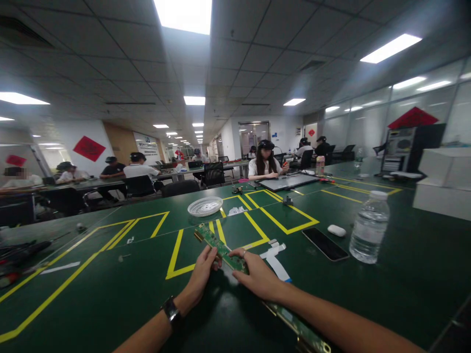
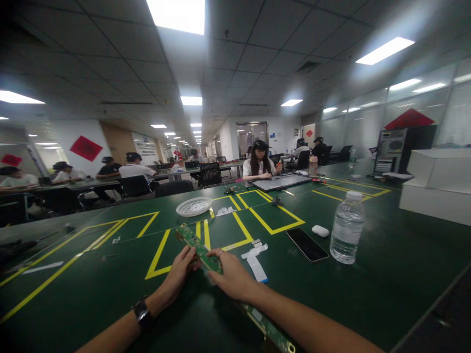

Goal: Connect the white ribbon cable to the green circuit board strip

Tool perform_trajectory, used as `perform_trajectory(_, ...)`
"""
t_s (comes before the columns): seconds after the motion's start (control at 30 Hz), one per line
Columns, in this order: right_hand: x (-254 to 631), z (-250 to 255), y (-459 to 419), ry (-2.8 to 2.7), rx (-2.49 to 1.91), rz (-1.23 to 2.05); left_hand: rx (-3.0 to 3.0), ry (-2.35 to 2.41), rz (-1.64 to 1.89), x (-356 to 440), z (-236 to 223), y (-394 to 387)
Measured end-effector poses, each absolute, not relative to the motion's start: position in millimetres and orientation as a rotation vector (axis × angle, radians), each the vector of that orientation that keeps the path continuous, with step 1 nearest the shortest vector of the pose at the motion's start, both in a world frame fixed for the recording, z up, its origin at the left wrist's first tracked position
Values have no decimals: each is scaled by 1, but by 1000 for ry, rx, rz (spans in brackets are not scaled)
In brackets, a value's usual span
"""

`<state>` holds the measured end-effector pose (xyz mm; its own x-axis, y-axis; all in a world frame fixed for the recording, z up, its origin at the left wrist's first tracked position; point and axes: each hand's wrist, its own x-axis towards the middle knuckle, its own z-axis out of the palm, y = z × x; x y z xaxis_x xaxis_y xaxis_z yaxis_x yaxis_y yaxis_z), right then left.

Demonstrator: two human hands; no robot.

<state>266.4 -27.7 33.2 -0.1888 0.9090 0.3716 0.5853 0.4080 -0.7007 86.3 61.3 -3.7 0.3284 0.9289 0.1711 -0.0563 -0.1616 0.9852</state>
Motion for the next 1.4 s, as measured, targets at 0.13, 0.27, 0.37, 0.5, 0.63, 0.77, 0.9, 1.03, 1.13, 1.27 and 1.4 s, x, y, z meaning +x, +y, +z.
perform_trajectory(0.13, 264, 39, -31, -1782, -1139, 607, 1343, 729, 1078, 90, -4, 58)
perform_trajectory(0.27, 262, 38, -33, -1769, -1128, 552, 1350, 733, 1034, 92, -5, 58)
perform_trajectory(0.37, 260, 32, -31, -1782, -1180, 496, 1363, 706, 1003, 91, -7, 60)
perform_trajectory(0.5, 256, 26, -28, -1799, -1194, 467, 1343, 681, 1018, 91, -9, 60)
perform_trajectory(0.63, 250, 26, -31, -1802, -1189, 451, 1365, 709, 1043, 93, -4, 53)
perform_trajectory(0.77, 253, 35, -32, -1876, -1167, 451, 1420, 724, 1040, 94, 1, 48)
perform_trajectory(0.9, 286, 48, -16, -1926, -1329, 268, 1389, 776, 1078, 93, -1, 47)
perform_trajectory(1.03, 340, 48, 8, -1889, -1735, -85, 1272, 788, 1115, 93, -3, 48)
perform_trajectory(1.13, 365, 36, 18, -1824, -2150, -151, 1111, 710, 1076, 93, -2, 52)
perform_trajectory(1.27, 368, 24, 21, -1842, -2303, -150, 954, 714, 1070, 92, -1, 57)
perform_trajectory(1.4, 361, 26, 19, -1978, -2053, 137, 1019, 755, 995, 91, 3, 54)
